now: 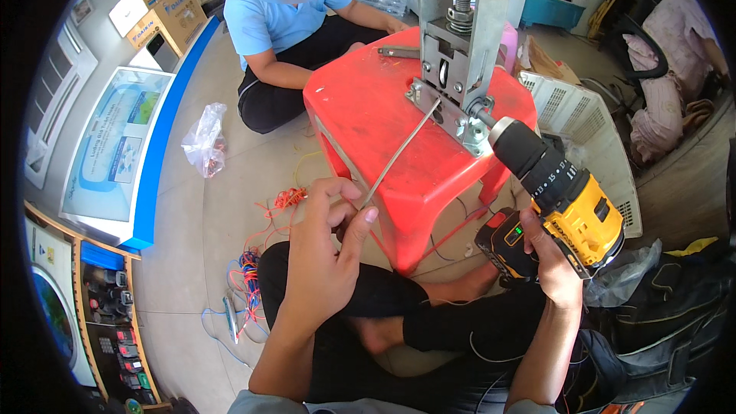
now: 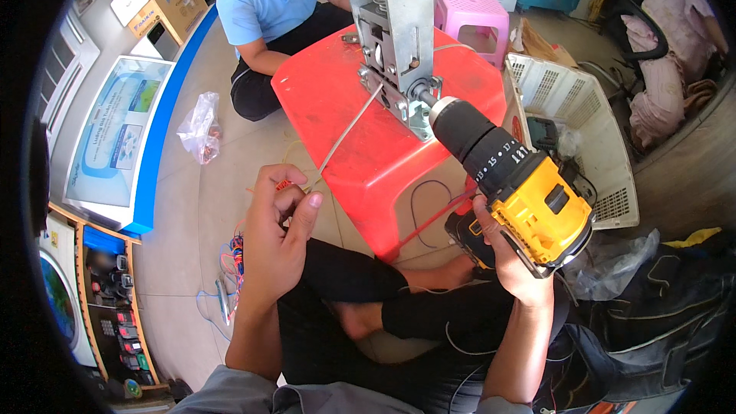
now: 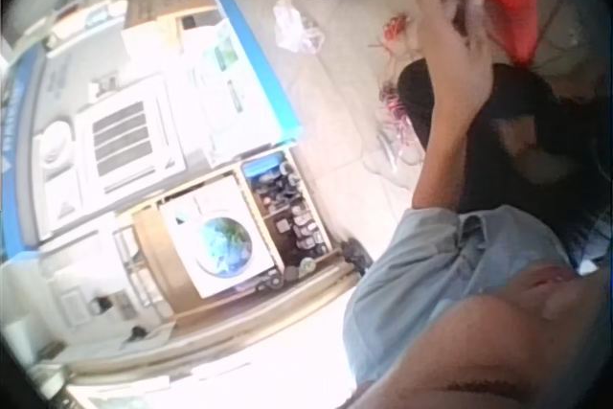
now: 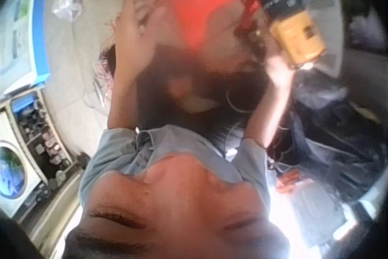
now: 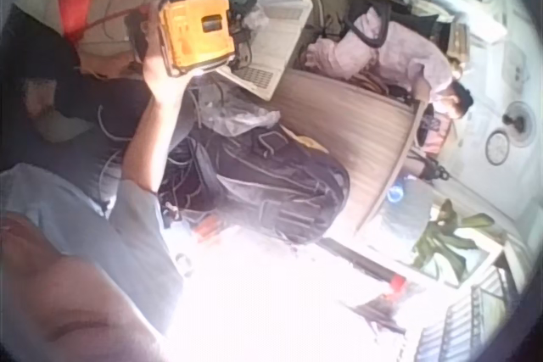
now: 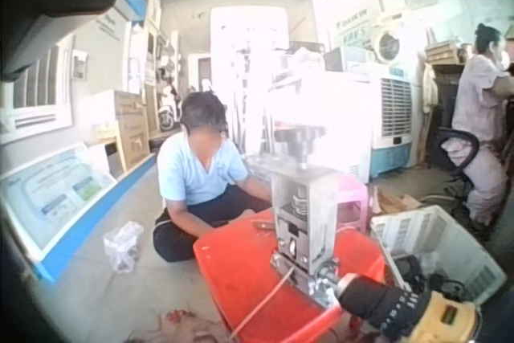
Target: The person sits on the floor and assembles a lock onto a red plastic stool. They strip and twist wires, then use a cordless drill to fasten the lock mechanism to the stool.
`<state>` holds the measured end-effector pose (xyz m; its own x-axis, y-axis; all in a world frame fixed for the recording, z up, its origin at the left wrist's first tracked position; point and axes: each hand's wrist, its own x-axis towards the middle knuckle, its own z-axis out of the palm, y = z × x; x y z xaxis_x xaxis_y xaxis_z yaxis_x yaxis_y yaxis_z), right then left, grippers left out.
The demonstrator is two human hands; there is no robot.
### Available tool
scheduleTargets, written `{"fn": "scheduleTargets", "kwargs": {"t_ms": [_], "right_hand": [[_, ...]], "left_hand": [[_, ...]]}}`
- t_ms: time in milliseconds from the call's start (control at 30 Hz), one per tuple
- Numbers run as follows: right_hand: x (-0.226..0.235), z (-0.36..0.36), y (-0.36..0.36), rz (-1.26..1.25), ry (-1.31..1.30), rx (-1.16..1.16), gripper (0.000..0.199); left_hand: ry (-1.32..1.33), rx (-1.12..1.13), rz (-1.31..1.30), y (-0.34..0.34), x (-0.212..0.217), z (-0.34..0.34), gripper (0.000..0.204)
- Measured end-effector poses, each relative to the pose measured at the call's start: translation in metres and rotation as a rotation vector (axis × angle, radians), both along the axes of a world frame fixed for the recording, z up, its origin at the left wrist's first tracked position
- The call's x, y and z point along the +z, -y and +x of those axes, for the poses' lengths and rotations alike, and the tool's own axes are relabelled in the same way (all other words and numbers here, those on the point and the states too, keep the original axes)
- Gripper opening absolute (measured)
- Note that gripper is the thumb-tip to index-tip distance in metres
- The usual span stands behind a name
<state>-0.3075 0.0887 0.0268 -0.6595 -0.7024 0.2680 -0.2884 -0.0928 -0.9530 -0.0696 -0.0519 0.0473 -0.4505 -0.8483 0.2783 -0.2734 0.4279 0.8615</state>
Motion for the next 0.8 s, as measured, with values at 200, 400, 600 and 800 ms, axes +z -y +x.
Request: {"fn": "scheduleTargets", "kwargs": {"t_ms": [200, 400, 600, 800], "right_hand": [[0.000, 0.004, 0.002, 0.001, 0.020, -0.016, 0.011], [0.000, 0.002, 0.001, 0.009, 0.047, -0.016, 0.009], [0.003, 0.005, 0.003, -0.017, 0.024, -0.017, 0.009], [-0.002, 0.002, 0.002, 0.009, -0.007, -0.016, 0.010]], "left_hand": [[-0.018, -0.049, 0.029, -0.005, 0.002, 0.007, 0.016], [-0.108, -0.083, 0.123, -0.009, 0.001, 0.014, 0.016], [-0.078, -0.098, 0.142, -0.011, 0.004, 0.017, 0.011], [0.176, -0.073, 0.217, -0.013, -0.002, 0.029, 0.017]]}}
